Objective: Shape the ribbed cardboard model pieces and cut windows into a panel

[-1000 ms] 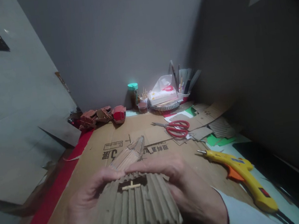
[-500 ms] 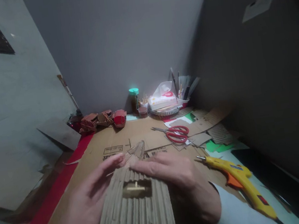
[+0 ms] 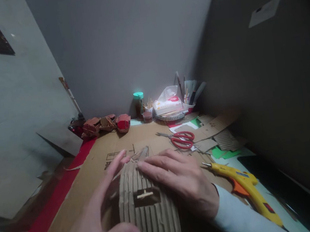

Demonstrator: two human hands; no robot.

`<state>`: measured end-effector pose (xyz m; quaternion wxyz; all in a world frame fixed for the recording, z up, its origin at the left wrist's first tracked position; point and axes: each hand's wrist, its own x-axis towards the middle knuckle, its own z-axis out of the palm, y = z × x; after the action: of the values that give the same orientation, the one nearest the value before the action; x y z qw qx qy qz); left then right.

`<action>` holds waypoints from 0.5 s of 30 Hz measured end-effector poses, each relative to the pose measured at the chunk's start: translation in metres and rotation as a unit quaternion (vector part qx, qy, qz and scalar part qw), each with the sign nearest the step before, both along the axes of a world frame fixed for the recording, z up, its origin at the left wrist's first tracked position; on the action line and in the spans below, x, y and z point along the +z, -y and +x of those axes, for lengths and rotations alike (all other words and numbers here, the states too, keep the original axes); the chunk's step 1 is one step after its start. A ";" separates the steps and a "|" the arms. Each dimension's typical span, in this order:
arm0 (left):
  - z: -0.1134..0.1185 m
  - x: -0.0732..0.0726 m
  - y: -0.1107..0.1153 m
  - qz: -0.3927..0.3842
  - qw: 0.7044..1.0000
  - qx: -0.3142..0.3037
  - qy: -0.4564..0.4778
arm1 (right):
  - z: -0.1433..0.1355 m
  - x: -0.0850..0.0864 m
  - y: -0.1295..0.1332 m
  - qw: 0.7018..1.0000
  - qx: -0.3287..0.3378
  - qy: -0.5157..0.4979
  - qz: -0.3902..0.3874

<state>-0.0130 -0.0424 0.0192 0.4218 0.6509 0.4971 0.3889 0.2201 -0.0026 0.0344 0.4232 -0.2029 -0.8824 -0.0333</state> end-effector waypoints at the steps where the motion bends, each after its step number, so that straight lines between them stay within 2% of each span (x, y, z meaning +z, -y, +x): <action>1: 0.000 0.000 -0.001 0.020 0.999 0.004 -0.030 | 0.000 -0.001 0.001 1.000 0.004 -0.007 0.007; 6: 0.004 0.004 -0.005 0.051 0.994 0.032 -0.087 | -0.002 -0.005 -0.001 0.997 0.021 -0.063 -0.037; 9: 0.012 0.008 -0.006 0.017 0.997 0.073 -0.012 | -0.002 -0.007 -0.003 0.986 0.011 -0.102 -0.132; 12: 0.018 0.009 -0.010 -0.022 0.992 0.099 0.069 | 0.000 -0.006 -0.006 0.946 -0.007 -0.132 -0.297; 15: 0.017 0.006 -0.016 -0.032 0.990 0.109 0.088 | 0.001 -0.003 -0.012 0.898 0.014 -0.144 -0.415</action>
<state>0.0045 -0.0261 0.0254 0.4397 0.5422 0.5385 0.4718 0.2215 0.0095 0.0312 0.4236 -0.3501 -0.7484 0.3714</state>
